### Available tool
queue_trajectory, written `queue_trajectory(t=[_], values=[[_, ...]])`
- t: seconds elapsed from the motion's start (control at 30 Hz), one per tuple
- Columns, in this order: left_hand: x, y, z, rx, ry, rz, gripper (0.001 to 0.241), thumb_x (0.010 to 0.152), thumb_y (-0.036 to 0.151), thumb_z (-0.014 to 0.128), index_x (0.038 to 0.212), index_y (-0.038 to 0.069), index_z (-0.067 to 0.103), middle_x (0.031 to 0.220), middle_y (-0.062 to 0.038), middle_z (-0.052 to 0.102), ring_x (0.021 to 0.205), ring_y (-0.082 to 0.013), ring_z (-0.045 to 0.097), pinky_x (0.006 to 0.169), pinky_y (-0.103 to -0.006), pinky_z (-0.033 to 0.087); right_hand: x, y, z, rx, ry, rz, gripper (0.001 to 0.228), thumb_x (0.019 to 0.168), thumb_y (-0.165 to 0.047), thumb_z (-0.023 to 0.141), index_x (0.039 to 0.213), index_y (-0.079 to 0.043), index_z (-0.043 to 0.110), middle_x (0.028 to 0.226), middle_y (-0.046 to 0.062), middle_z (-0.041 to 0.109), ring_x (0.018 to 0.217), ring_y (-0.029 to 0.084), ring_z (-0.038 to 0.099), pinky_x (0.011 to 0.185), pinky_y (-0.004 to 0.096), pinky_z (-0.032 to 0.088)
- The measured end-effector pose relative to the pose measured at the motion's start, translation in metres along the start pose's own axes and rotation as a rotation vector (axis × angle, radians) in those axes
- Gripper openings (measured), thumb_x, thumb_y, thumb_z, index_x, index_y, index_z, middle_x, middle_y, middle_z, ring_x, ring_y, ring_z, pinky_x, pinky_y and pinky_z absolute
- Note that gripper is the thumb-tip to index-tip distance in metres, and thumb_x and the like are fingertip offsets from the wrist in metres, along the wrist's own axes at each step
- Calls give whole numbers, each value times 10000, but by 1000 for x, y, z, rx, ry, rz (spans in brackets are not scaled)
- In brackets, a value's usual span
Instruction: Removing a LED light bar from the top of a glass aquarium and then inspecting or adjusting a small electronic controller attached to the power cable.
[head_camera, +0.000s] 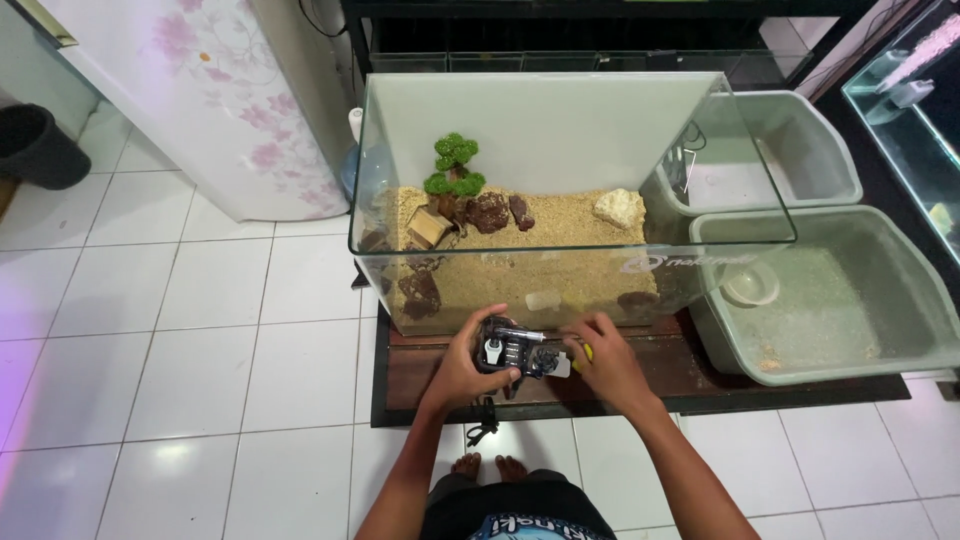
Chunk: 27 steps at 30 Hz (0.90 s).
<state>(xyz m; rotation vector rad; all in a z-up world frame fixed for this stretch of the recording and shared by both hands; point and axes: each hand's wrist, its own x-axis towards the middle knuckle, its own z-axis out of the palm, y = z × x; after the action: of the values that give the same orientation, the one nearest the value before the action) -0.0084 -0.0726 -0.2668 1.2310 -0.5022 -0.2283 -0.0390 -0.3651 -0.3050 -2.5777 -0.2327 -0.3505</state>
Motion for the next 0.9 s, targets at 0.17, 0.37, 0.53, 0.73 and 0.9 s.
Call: queue_trajectory(t=[0.17,0.37,0.53,0.73,0.9], values=[[5,-8,1,17,-7,-15,1046,710,141,1037,1616,22,529,1408,-195,689,1293,-255,662,1152,-447,524,38,-71,-26,196,43,-172,140,1021,-330,792,1120,-244,841,1102,8,700,1042,304,763,898,410,624],[4,-9,3,156,-8,-66,1011,766,148,984,1637,10,489,1491,-260,632,1402,-373,605,1216,-547,482,73,-91,-15,-120,-118,-452,206,1003,-363,763,1064,-167,772,1041,37,618,938,315,704,787,435,610],[0,-10,-2,228,14,-123,1015,811,243,944,1664,10,446,1543,-281,597,1465,-410,557,1244,-594,442,76,-95,0,-321,-156,-480,255,1021,-366,716,1094,-122,707,1089,49,567,959,287,725,756,367,655],[1,-18,-3,198,27,-157,1062,765,234,962,1679,36,459,1566,-253,594,1463,-369,554,1235,-551,461,74,-86,10,-377,-255,-512,308,1055,-299,699,1150,-18,618,1134,97,508,950,339,693,749,399,673],[6,-11,5,168,64,-180,1073,757,227,961,1689,49,458,1569,-259,593,1463,-393,560,1234,-557,470,73,-63,37,-546,-211,-527,335,969,-375,754,1148,-135,605,1115,16,556,1025,212,711,830,271,626]])
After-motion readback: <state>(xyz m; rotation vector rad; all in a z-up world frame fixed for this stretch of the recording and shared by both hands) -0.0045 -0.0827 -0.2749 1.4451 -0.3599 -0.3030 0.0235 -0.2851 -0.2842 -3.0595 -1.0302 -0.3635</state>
